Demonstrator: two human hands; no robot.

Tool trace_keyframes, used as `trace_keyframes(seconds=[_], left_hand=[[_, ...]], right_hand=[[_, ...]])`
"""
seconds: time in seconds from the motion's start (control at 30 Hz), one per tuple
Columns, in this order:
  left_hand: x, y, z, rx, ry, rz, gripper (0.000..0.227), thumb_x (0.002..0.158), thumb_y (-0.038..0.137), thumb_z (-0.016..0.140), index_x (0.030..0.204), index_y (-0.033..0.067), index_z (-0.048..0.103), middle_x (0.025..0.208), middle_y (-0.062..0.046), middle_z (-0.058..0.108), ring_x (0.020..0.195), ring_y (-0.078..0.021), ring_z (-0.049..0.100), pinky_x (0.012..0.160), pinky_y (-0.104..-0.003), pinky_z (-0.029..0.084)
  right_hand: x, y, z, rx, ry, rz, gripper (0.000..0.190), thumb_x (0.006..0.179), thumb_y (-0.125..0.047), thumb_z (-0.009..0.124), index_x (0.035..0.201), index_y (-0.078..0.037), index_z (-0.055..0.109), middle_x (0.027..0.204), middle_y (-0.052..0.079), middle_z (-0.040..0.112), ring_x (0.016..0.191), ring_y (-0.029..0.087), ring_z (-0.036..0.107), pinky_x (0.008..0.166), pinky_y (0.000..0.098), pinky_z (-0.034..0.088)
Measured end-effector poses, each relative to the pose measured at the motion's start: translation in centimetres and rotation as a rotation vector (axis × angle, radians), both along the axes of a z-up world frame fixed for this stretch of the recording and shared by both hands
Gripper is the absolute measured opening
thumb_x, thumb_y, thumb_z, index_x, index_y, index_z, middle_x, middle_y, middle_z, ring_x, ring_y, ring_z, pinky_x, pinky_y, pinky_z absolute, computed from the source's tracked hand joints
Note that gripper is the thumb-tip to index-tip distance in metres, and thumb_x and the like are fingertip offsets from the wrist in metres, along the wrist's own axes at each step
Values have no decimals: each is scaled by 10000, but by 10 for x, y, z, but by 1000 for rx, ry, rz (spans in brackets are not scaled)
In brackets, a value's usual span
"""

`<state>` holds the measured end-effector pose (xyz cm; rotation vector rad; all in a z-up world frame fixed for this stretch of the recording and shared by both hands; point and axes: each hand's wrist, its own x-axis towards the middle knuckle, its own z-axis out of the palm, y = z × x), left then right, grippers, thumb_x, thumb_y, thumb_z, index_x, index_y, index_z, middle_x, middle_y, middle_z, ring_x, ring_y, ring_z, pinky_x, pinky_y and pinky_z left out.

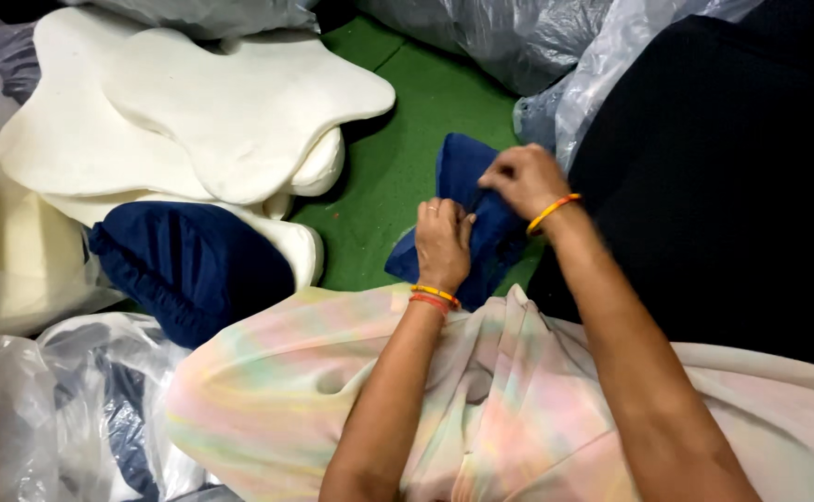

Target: The person sits on the floor and pulls navy fabric covers over white contoured foam shoulder pads, stretching and tucking the fabric to fit each pad, then sets the covered pad aside and picks up the next foam pad and cover.

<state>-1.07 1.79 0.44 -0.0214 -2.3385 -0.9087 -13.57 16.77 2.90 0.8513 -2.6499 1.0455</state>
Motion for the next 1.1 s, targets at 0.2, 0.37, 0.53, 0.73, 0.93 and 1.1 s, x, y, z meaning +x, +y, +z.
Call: trace_keyframes(seconds=[0.2, 0.37, 0.53, 0.73, 0.93, 1.1], left_hand=[[1, -7, 7, 20, 38, 38, 172, 879, 115, 719, 896, 34, 567, 933, -174, 570, 930, -387, 537, 814, -487, 443], [12, -17, 11, 57, 49, -42, 166, 861, 86, 717, 860, 26, 562, 896, -176, 565, 901, -391, 529, 795, -490, 437], [-19, -73, -67, 853, 40, -170, 94, 861, -47, 550, 924, 23, 554, 870, -50, 615, 823, -159, 581, 765, -302, 522], [-24, -92, -85, 1039, 37, -250, 86, 893, 6, 536, 958, 23, 590, 868, -34, 603, 728, -109, 547, 646, -248, 447], [-17, -73, -30, 400, 89, 139, 336, 927, 213, 755, 1105, -18, 588, 1011, -113, 619, 903, -237, 616, 787, -373, 501], [-5, -52, -51, 421, -174, 23, 186, 937, 183, 677, 1056, 56, 611, 972, -126, 660, 947, -320, 645, 845, -421, 524]], right_hand=[[24, -21, 18, 111, 18, 124, 192, 773, -304, 810, 773, -113, 799, 794, 86, 754, 792, 316, 708, 712, 433, 546], [37, -22, 33, 109, -363, 70, 219, 777, -330, 802, 825, -117, 794, 770, 93, 752, 703, 270, 740, 681, 415, 564], [94, -66, 1, 168, 318, 190, 215, 765, -241, 786, 731, -58, 678, 805, 133, 648, 818, 326, 650, 701, 449, 512], [108, -64, -11, 162, 620, 279, 185, 853, -185, 752, 777, -106, 603, 819, 81, 549, 826, 273, 571, 717, 413, 457], [108, -54, 17, 63, 578, 492, 252, 815, -267, 762, 791, -67, 611, 820, 97, 556, 812, 290, 573, 723, 417, 463], [40, -15, 17, -122, 556, -144, 328, 828, -323, 801, 1035, -90, 699, 1000, 146, 660, 949, 360, 613, 844, 476, 465]])
